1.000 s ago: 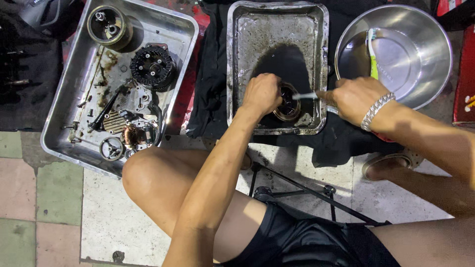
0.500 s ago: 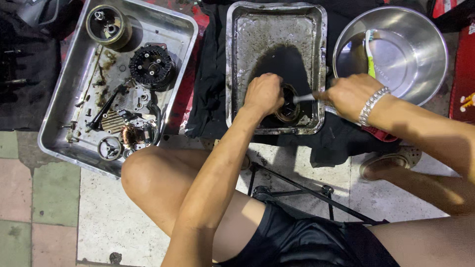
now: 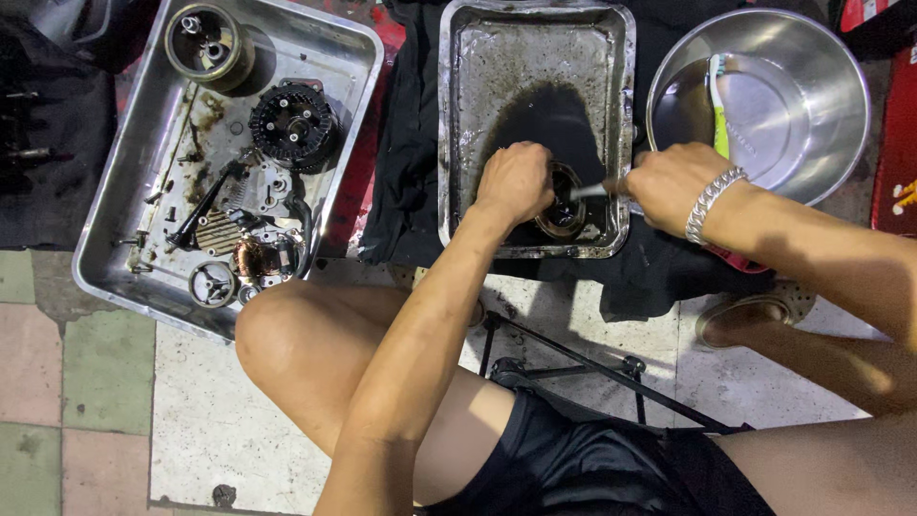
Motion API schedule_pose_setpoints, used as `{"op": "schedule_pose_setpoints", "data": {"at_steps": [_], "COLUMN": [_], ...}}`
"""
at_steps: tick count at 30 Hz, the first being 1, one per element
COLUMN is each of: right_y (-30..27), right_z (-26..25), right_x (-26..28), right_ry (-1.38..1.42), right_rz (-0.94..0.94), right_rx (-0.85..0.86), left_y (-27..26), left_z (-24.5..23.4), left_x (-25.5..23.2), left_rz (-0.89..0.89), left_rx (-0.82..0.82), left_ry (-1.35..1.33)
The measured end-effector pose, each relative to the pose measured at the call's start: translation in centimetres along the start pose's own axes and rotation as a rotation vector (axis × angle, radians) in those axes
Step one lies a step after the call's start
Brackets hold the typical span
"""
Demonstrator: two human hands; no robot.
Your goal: The person scrubs a circular mechanical part with a toothbrush in a tray of dark liquid. The person rotates the part to clean different sides and areas.
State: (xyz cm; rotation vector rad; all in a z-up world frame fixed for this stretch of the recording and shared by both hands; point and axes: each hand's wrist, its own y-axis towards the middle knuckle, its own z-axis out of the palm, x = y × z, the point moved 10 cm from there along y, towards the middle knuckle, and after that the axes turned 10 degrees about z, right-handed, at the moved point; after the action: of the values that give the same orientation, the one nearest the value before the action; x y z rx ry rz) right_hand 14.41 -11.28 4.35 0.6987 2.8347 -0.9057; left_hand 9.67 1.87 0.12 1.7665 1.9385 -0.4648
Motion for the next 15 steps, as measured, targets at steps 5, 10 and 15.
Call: {"op": "schedule_pose_setpoints", "data": {"at_steps": [5,10,15], "right_y": [-0.4,-0.6,-0.1], "right_z": [0.3,-0.9,0.9], "right_x": [0.2,-0.1,-0.8], "right_ry": [0.017,0.052,0.084], "right_rz": [0.002,0.011,0.087], "right_rx": [-0.004,-0.096,0.104], "left_y": [0.2,0.4,0.3], "left_z": [-0.1,0.2,-0.4], "left_x": [0.4,-0.1,-0.5], "left_rz": [-0.018,0.014,0.046], "left_rx": [0.014,0.018,-0.019], "left_ry": [-0.004,0.007,0.012]}}
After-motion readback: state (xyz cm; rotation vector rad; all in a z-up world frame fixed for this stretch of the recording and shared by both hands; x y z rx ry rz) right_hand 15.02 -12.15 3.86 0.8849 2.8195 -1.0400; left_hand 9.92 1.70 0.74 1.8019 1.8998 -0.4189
